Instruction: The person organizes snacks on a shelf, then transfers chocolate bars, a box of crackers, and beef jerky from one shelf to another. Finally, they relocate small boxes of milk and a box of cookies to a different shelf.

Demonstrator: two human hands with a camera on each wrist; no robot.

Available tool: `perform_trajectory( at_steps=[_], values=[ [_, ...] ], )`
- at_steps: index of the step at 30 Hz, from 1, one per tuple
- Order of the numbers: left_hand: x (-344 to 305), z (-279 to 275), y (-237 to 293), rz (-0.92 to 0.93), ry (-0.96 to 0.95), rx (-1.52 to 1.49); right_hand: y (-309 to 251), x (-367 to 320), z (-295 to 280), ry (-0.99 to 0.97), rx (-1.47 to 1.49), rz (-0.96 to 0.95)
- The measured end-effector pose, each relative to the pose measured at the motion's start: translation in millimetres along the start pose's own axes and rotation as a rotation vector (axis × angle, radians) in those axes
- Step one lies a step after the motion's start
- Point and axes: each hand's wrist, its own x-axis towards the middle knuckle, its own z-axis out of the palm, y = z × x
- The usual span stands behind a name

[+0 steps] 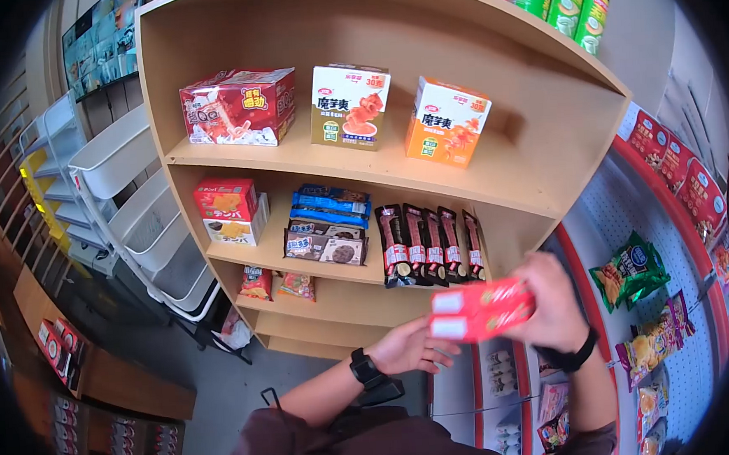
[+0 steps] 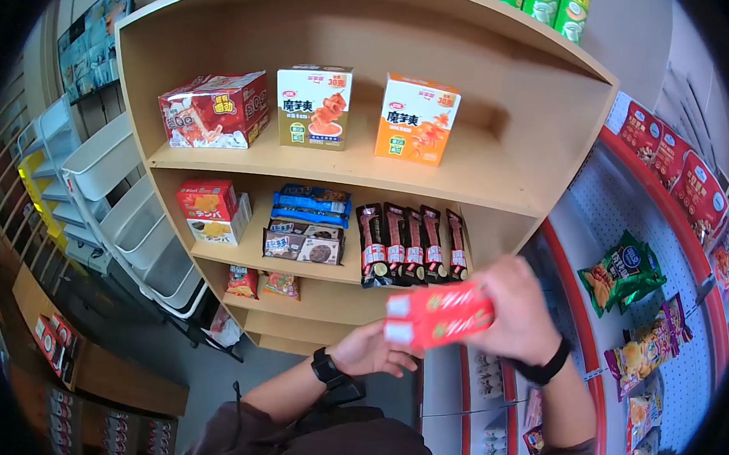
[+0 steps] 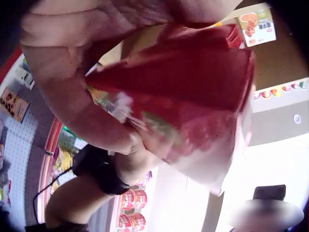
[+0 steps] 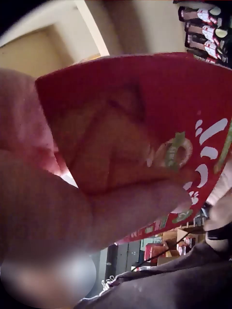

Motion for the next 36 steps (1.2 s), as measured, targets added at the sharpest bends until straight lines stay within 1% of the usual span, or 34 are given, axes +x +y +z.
perform_trajectory(
  at_steps=[2,3,4,5,6,8,11,14,15,18,19,22,25,28,36],
  values=[
    [-16.1,-15.2,-2.5,-0.04,0.213,0.123,29.7,10.8,-14.0,0.099,0.091,0.183],
    [-26.4,-14.1,-3.8,-0.044,0.276,0.141,53.4,15.9,-18.1,0.148,0.103,0.204],
    [-37.1,-18.5,-5.6,-0.02,0.302,0.16,74.1,24.8,-27.6,0.159,0.15,0.206],
    [-48.0,-24.7,-8.1,0.0,0.322,0.181,81.3,36.8,-41.6,0.155,0.131,0.248],
    [-57.5,-31.7,-10.1,0.019,0.34,0.203,95.1,46.5,-51.1,0.142,0.204,0.295],
    [-77.8,-46.6,-15.5,0.073,0.384,0.137,128.4,61.9,-62.9,0.116,0.167,0.317],
    [-100.6,-54.7,-15.9,0.141,0.446,0.087,159.5,81.3,-66.3,0.067,0.076,0.379],
    [-115.8,-53.6,-17.1,0.193,0.514,0.058,187.8,92.4,-54.3,-0.021,-0.053,0.403],
    [-119.9,-52.8,-16.3,0.201,0.533,0.052,192.4,95.1,-49.6,-0.042,-0.01,0.444],
    [-129.3,-57.2,-15.9,0.222,0.592,0.041,203.1,102.8,-35.8,-0.183,-0.043,0.487],
    [-131.5,-58.9,-16.1,0.228,0.607,0.043,208.1,105.1,-32.7,-0.24,0.098,0.563],
    [-134.8,-60.8,-16.5,0.241,0.633,0.045,219.9,97.0,-22.1,-0.14,-0.185,0.357],
    [-134.1,-64.8,-18.2,0.239,0.651,0.036,204.3,102.9,-21.6,-0.264,-0.361,0.422],
    [-131.5,-65.7,-19.2,0.225,0.666,0.037,193.8,113.3,-22.7,-0.336,-0.401,0.492],
    [-133.4,-68.3,-19.3,0.236,0.675,0.027,225.7,129.0,3.0,-0.27,-0.396,0.488]
  ],
)
